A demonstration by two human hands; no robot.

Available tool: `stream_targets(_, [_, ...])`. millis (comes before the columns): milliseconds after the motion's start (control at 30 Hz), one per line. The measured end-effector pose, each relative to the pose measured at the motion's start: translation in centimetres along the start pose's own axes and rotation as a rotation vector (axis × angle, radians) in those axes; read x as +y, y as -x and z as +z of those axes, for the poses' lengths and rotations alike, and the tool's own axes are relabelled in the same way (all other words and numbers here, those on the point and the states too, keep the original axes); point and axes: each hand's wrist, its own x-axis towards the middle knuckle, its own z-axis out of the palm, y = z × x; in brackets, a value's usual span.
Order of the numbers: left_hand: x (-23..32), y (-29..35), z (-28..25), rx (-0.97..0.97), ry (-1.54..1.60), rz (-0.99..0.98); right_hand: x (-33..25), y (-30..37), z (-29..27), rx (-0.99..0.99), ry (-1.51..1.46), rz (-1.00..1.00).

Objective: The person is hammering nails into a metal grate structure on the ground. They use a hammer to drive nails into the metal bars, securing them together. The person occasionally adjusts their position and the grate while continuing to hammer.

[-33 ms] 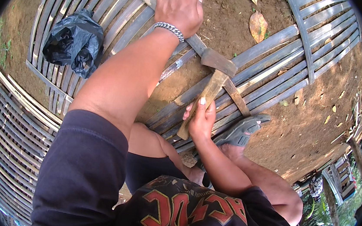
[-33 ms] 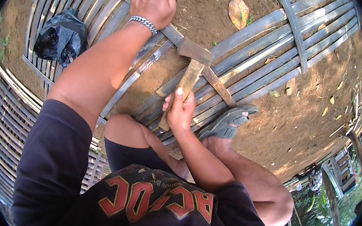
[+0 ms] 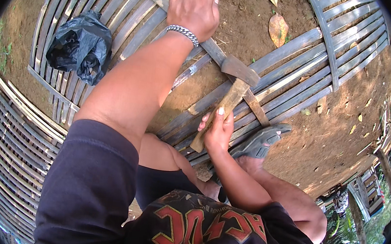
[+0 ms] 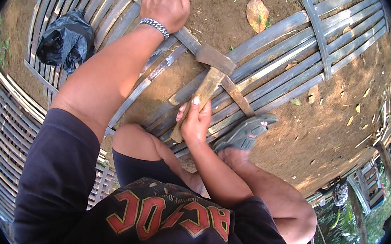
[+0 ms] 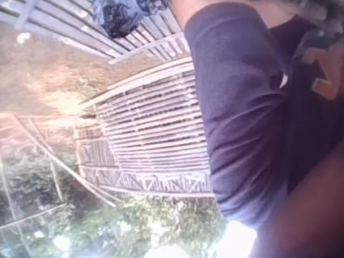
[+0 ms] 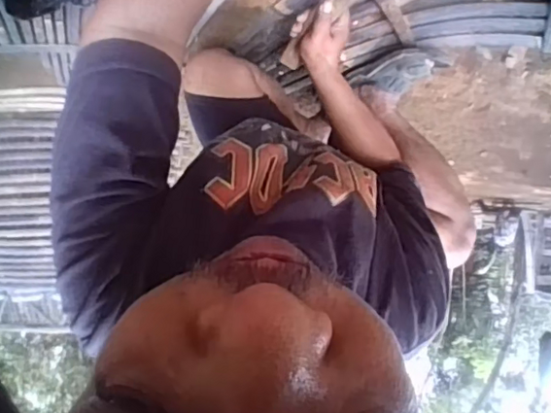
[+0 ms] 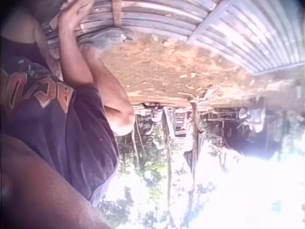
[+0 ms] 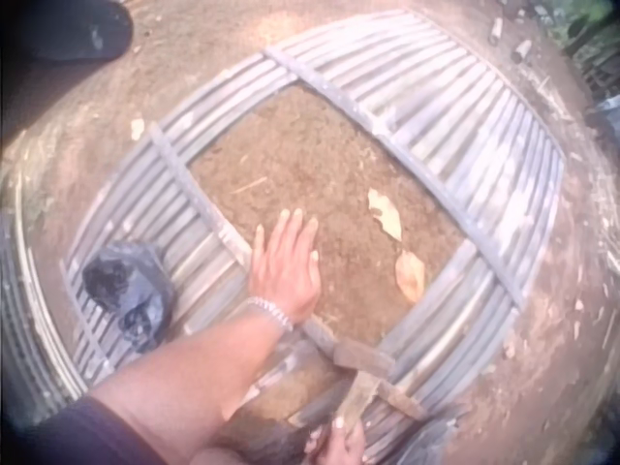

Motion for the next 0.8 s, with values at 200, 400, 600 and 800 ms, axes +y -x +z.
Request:
stream_targets(200, [0.0,0.0,-0.1,0.000,0.001,-0.001,-0.6,-0.6,-1.3,0.019,-0.075,0.025])
stream_targets(400, [0.0,0.2,0.0,-0.001,-0.016,0.004,-1.1,-0.7,-0.3,-0.078,0.179,0.062])
stream_targets(600, [0.0,0.3,0.2,0.014,-0.016,0.013,-1.9,0.3,-1.8,-0.050,0.070,0.003])
stream_targets(800, [-0.2,0.6,0.5,0.040,0.005,0.007,-5.0,1.1,-3.1,0.079,-0.147,0.176])
